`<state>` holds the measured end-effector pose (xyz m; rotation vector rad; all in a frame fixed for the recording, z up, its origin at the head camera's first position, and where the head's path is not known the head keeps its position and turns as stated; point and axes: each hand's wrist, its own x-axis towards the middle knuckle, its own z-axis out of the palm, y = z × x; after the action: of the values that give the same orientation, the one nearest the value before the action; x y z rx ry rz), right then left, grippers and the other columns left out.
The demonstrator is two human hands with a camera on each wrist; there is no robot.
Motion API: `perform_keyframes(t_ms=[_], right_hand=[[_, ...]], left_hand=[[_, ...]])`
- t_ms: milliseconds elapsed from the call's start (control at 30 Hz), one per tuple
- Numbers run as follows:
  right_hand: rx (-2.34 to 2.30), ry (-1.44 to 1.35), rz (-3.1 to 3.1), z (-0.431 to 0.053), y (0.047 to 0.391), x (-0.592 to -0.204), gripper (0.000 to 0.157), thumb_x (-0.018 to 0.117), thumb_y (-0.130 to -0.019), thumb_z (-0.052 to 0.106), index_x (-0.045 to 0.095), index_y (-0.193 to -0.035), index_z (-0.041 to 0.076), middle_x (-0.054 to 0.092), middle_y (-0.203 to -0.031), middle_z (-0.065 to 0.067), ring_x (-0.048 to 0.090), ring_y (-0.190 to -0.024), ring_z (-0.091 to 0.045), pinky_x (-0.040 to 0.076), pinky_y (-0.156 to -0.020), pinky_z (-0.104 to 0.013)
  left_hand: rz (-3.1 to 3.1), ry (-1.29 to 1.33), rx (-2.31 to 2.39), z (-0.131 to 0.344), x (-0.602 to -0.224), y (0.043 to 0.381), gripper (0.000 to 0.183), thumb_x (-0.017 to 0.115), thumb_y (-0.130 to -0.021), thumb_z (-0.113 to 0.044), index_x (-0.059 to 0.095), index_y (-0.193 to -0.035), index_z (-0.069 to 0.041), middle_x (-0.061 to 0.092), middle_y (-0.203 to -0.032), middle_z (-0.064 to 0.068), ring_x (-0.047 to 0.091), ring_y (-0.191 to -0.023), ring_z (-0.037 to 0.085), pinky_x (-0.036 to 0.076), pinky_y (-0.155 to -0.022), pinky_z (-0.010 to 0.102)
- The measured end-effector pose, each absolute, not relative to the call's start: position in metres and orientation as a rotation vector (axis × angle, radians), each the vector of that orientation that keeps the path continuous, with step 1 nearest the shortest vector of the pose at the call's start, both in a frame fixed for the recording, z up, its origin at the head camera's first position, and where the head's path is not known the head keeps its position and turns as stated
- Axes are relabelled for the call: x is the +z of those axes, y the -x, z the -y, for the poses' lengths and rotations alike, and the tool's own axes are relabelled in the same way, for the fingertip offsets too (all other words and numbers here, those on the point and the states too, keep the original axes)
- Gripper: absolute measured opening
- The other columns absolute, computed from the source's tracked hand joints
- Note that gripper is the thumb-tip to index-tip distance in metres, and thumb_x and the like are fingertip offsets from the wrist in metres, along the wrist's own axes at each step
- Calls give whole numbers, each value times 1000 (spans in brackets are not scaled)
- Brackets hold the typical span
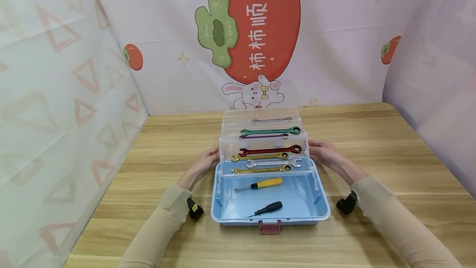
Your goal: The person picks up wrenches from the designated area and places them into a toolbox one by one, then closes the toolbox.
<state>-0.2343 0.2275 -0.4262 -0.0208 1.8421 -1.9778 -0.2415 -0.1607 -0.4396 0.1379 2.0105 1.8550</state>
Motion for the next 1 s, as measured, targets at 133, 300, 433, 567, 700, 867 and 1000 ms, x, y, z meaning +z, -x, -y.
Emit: perform_keyframes(t_ms=[133, 300, 433, 567, 700, 867, 1000], right_hand=[[-2011, -9, -1800, -228, 236, -425, 53, 36, -93, 2, 8, -136, -9, 11, -139, -30, 55, -84, 3, 41, -90, -23], [-2032, -30, -1789, -228, 237, -426, 53, 38, -93, 2, 9, -136, -9, 12, -138, -29, 56, -83, 2, 43, -88, -22], [-2066, -46, -1762, -228, 236, -424, 55, 41, -92, 2, 10, -135, -9, 11, -138, -29, 57, -83, 0, 44, -87, -22], [-2087, -42, -1761, -228, 234, -423, 57, 44, -91, 3, 11, -136, -7, 13, -139, -27, 56, -88, -2, 42, -90, -24], [-2119, 13, -1777, -229, 233, -424, 56, 44, -91, 3, 11, -136, -6, 11, -141, -26, 54, -93, 0, 41, -91, -22], [-2182, 102, -1803, -229, 233, -427, 57, 44, -91, 3, 10, -135, -10, 8, -140, -29, 53, -92, 4, 42, -84, -15], [-2203, 154, -1815, -230, 232, -427, 59, 46, -90, 2, 9, -134, -10, 6, -141, -28, 51, -93, 6, 42, -84, -14]], left_hand=[[-2009, -131, 1866, 161, -439, 241, 41, 27, -96, -3, 21, -135, 8, 27, -137, 26, 32, -123, 34, 32, -100, 36], [-1998, -169, 1914, 164, -445, 242, 45, 35, -95, -8, 22, -135, 9, 25, -138, 25, 31, -124, 33, 30, -101, 37], [-1926, -264, 2001, 172, -464, 251, 52, 44, -93, -18, 26, -135, 5, 27, -140, 21, 36, -122, 28, 32, -100, 35], [-1903, -262, 2036, 171, -464, 251, 51, 42, -93, -15, 24, -136, 5, 26, -140, 21, 34, -123, 30, 31, -100, 34], [-1923, -174, 2041, 162, -442, 241, 46, 33, -94, -4, 18, -136, 7, 21, -141, 23, 28, -126, 34, 30, -101, 33], [-1895, -154, 2105, 158, -425, 232, 48, 34, -93, 3, 16, -137, 7, 18, -143, 21, 27, -126, 34, 34, -98, 28], [-1926, -187, 2120, 158, -419, 229, 49, 35, -92, 4, 15, -136, 9, 15, -143, 23, 25, -126, 35, 37, -95, 27]])
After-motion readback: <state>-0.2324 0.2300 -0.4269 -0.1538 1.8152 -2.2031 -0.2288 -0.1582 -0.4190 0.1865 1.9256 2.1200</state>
